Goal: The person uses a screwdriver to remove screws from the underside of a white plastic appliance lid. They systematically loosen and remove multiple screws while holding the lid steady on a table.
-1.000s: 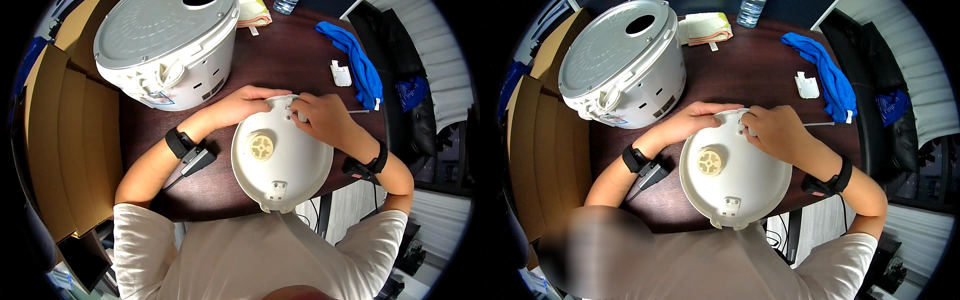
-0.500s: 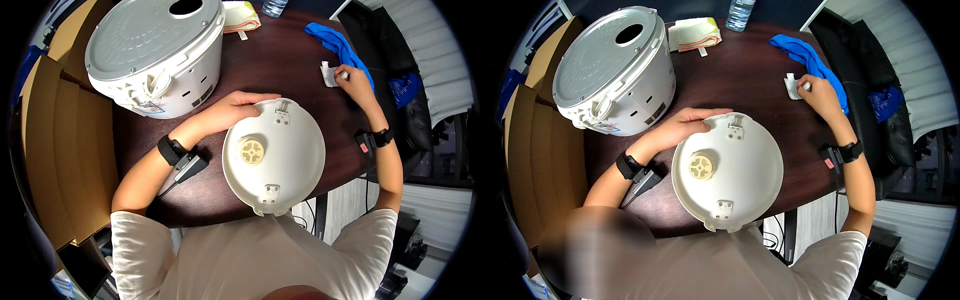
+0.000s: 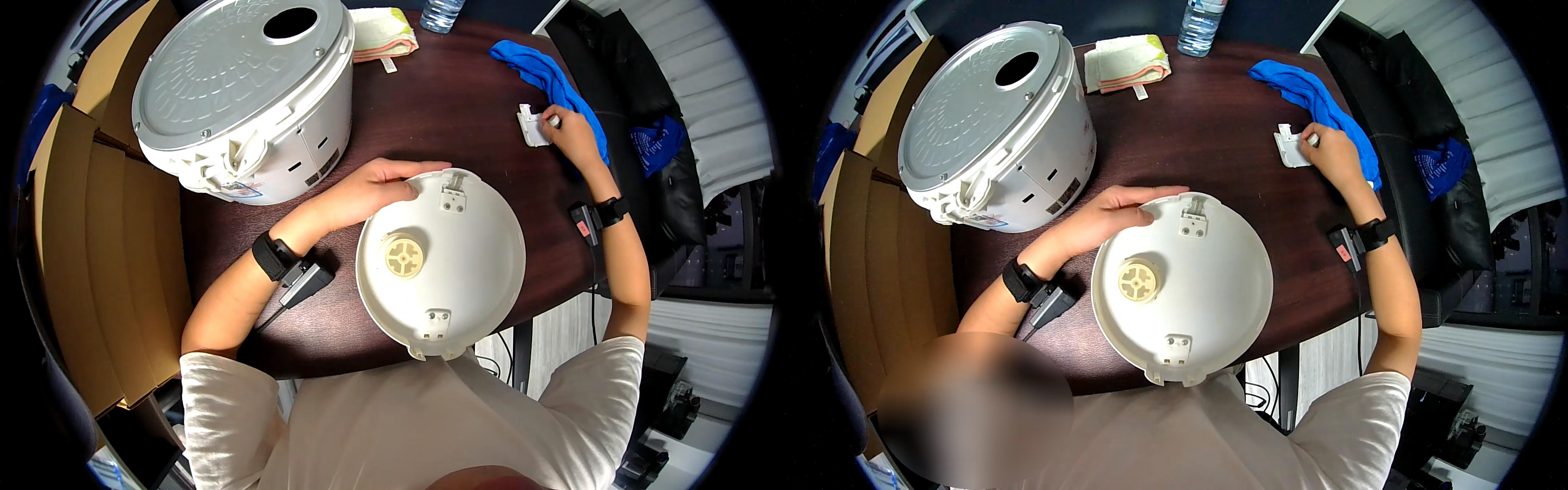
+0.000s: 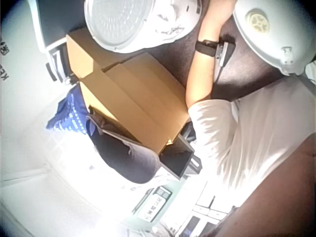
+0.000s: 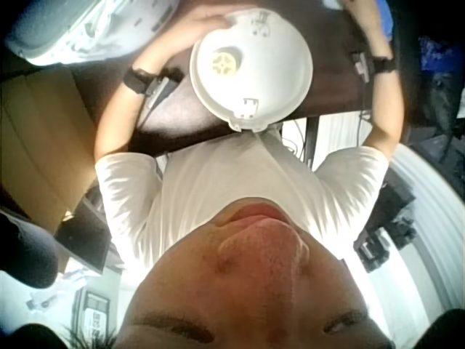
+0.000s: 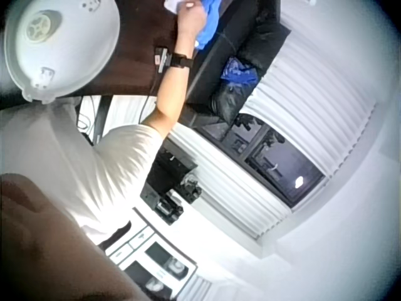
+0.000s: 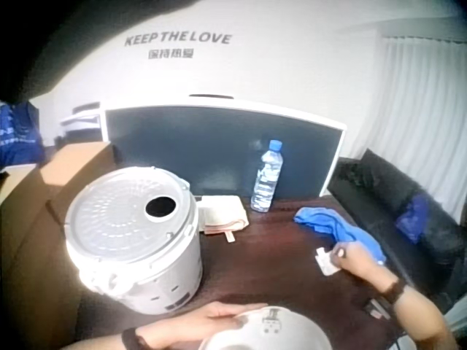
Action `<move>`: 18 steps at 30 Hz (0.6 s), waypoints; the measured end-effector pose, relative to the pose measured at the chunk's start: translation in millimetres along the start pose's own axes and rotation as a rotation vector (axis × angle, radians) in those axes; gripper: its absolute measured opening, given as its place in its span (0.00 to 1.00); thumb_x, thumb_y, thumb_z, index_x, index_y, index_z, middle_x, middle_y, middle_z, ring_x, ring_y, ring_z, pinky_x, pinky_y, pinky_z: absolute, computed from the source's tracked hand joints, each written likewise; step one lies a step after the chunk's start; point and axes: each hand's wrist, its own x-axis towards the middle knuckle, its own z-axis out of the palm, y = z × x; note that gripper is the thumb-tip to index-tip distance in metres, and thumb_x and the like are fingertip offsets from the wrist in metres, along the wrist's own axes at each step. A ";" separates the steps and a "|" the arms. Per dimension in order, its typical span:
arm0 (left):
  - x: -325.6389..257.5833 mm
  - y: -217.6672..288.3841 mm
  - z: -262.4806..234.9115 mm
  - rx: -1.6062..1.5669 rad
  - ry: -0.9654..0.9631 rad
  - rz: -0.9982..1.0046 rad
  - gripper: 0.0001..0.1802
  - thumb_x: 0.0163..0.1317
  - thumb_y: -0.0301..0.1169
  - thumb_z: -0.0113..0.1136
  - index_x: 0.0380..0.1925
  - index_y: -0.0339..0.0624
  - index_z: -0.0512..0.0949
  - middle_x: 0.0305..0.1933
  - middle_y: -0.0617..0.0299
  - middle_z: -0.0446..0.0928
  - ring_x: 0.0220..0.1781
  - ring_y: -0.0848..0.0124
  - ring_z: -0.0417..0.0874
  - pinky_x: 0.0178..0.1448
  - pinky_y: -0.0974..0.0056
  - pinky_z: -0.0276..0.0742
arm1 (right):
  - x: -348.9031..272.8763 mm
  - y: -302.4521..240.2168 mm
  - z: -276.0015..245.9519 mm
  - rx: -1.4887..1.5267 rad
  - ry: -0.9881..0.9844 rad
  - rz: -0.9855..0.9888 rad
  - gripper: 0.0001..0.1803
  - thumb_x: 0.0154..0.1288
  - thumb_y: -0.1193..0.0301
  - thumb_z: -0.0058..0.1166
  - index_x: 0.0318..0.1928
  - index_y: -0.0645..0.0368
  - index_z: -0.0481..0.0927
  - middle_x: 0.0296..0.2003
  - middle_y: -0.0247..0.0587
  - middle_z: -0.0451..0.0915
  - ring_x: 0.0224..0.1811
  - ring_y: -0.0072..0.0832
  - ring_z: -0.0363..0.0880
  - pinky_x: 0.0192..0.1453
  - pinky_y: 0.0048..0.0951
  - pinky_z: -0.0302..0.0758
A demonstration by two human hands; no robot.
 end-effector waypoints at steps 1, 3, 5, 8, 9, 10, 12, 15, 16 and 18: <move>0.1 0.0 -0.1 -0.005 0.001 -0.002 0.28 0.60 0.24 0.45 0.63 0.35 0.64 0.58 0.57 0.74 0.56 0.73 0.75 0.61 0.70 0.67 | -0.7 1.5 -0.3 0.013 -0.002 0.007 0.08 0.54 0.65 0.58 0.33 0.55 0.80 0.25 0.50 0.80 0.29 0.43 0.80 0.35 0.39 0.74; 0.0 -0.7 -0.6 0.004 0.002 0.007 0.28 0.60 0.24 0.45 0.63 0.35 0.65 0.58 0.57 0.74 0.56 0.73 0.75 0.61 0.70 0.67 | -1.7 4.3 -1.5 0.033 0.010 0.007 0.09 0.54 0.66 0.58 0.34 0.55 0.80 0.26 0.51 0.80 0.31 0.44 0.80 0.36 0.38 0.75; 0.0 -1.3 -1.0 0.005 0.005 0.020 0.27 0.60 0.23 0.45 0.62 0.36 0.65 0.57 0.58 0.75 0.55 0.74 0.75 0.60 0.70 0.68 | -2.8 5.8 -5.3 0.049 0.041 -0.003 0.09 0.54 0.66 0.58 0.34 0.56 0.80 0.26 0.52 0.80 0.32 0.45 0.80 0.37 0.37 0.75; -0.5 0.1 0.1 -0.001 0.014 0.029 0.25 0.61 0.23 0.45 0.62 0.37 0.67 0.55 0.60 0.76 0.53 0.76 0.75 0.59 0.70 0.69 | -7.3 1.3 -14.7 0.110 0.071 0.040 0.10 0.53 0.70 0.58 0.37 0.58 0.80 0.29 0.53 0.79 0.33 0.43 0.80 0.39 0.35 0.74; -1.1 2.7 1.0 0.002 0.016 0.021 0.25 0.61 0.23 0.45 0.61 0.37 0.67 0.55 0.60 0.76 0.53 0.76 0.75 0.59 0.70 0.69 | -9.6 -2.2 -19.8 0.121 0.089 0.050 0.10 0.52 0.72 0.57 0.38 0.59 0.79 0.29 0.52 0.79 0.33 0.41 0.80 0.39 0.34 0.74; -0.8 3.9 1.8 0.004 0.017 0.013 0.25 0.61 0.23 0.45 0.61 0.37 0.67 0.55 0.60 0.76 0.53 0.76 0.75 0.59 0.70 0.69 | -13.5 -6.4 -26.8 0.131 0.107 0.062 0.11 0.52 0.73 0.57 0.38 0.59 0.79 0.29 0.51 0.79 0.33 0.39 0.80 0.39 0.33 0.74; 0.5 0.1 1.2 0.029 0.013 0.031 0.27 0.60 0.23 0.44 0.62 0.37 0.66 0.56 0.59 0.75 0.54 0.75 0.76 0.59 0.70 0.69 | -19.6 -13.2 -40.9 0.234 0.109 0.091 0.13 0.51 0.76 0.56 0.41 0.60 0.78 0.28 0.43 0.78 0.31 0.27 0.77 0.38 0.28 0.73; 2.3 -4.2 -1.7 0.042 0.013 0.036 0.27 0.60 0.23 0.44 0.62 0.37 0.66 0.56 0.59 0.75 0.54 0.74 0.76 0.59 0.70 0.69 | -36.8 -50.3 -75.8 0.602 0.107 0.037 0.10 0.63 0.76 0.54 0.45 0.57 0.75 0.25 0.26 0.71 0.26 0.11 0.68 0.30 0.15 0.65; 1.1 -5.4 -2.0 0.045 0.020 0.037 0.27 0.60 0.23 0.44 0.62 0.37 0.66 0.56 0.59 0.75 0.54 0.74 0.76 0.59 0.70 0.69 | -40.8 -70.9 -86.5 0.660 0.181 -0.029 0.10 0.63 0.76 0.55 0.45 0.58 0.75 0.25 0.27 0.71 0.26 0.14 0.69 0.30 0.16 0.66; -2.3 -1.3 0.5 0.028 0.036 0.028 0.27 0.60 0.23 0.44 0.62 0.37 0.66 0.56 0.59 0.75 0.54 0.74 0.76 0.60 0.70 0.69 | -52.8 -103.5 -105.6 0.847 0.298 -0.117 0.07 0.65 0.74 0.53 0.42 0.61 0.73 0.25 0.34 0.73 0.28 0.19 0.74 0.31 0.18 0.69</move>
